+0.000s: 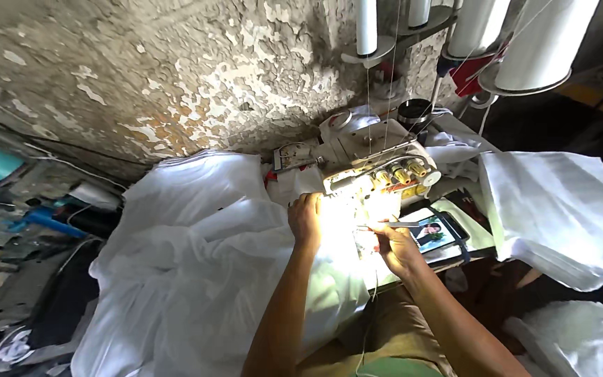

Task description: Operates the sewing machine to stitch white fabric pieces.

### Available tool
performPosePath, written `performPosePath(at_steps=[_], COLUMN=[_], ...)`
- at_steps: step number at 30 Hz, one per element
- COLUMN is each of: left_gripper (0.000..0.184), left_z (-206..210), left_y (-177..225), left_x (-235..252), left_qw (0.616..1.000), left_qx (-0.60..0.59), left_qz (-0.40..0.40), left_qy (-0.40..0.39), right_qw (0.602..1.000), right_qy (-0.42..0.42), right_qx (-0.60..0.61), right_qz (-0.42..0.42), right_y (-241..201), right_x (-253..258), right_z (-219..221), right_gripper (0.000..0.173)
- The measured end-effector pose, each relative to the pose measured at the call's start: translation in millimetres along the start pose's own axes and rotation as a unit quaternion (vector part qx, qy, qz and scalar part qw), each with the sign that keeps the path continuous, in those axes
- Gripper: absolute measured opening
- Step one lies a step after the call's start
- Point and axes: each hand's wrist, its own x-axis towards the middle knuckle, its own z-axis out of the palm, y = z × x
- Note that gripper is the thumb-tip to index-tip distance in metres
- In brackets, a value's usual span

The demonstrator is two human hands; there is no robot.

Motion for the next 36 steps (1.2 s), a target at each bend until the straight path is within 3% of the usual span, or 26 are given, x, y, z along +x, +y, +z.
performPosePath(at_steps=[5,8,11,14,17,20,23,25,28,31,33,36], left_gripper=[0.020,0.028,0.019,0.014,0.015,0.014,0.014,0.016,0.015,0.017,0.016,0.017], left_z=[-17.1,-19.7,-22.0,-18.1,-11.1,-9.8,-12.4,-14.6,-14.8,-15.2,-13.1,-11.1], left_y=[30.3,44.7,46.8,38.2,26.9,25.9,25.3,23.1,25.0,34.2,37.5,33.9], left_x=[-26.9,-32.5,-37.8,-51.8,-57.5,-51.5,-54.0,-70.8,-117.1,-162.3,-184.1,-195.4], left_qw=[0.998,0.993,0.989,0.992,0.970,0.954,0.962,0.962,0.941,0.915,0.896,0.870], left_qx=[0.011,-0.052,-0.097,-0.116,-0.166,-0.182,-0.150,-0.137,-0.140,-0.134,-0.126,-0.132], left_qz=[-0.023,-0.043,-0.032,0.055,0.178,0.239,0.215,0.208,0.280,0.359,0.401,0.447], left_qy=[-0.054,-0.093,-0.104,-0.014,0.023,-0.024,-0.072,-0.115,-0.128,-0.128,-0.142,-0.159], right_qw=[0.999,0.998,0.994,0.990,0.988,0.985,0.983,0.983,0.967,0.943,0.938,0.945], right_qy=[0.004,-0.016,-0.062,-0.093,-0.083,-0.085,-0.079,-0.057,-0.042,-0.100,-0.152,-0.158], right_qx=[-0.044,-0.060,-0.082,-0.107,-0.123,-0.136,-0.153,-0.175,-0.252,-0.313,-0.294,-0.268], right_qz=[-0.020,-0.021,-0.022,-0.026,-0.038,-0.068,-0.069,-0.026,0.011,0.053,0.107,0.105], right_y=[1.2,2.3,3.5,3.9,2.6,3.4,1.2,-1.3,3.9,13.4,17.4,25.4], right_x=[-9.7,-13.2,-21.7,-32.0,-39.0,-40.5,-46.5,-55.6,-63.3,-61.2,-63.0,-68.6], right_z=[-4.9,-5.7,-13.6,-28.7,-41.2,-50.3,-49.6,-46.4,-47.0,-54.7,-60.5,-69.0], right_gripper=[0.012,0.009,0.009,0.010,0.009,0.026,0.035,0.035,0.025,0.022,0.023,0.011])
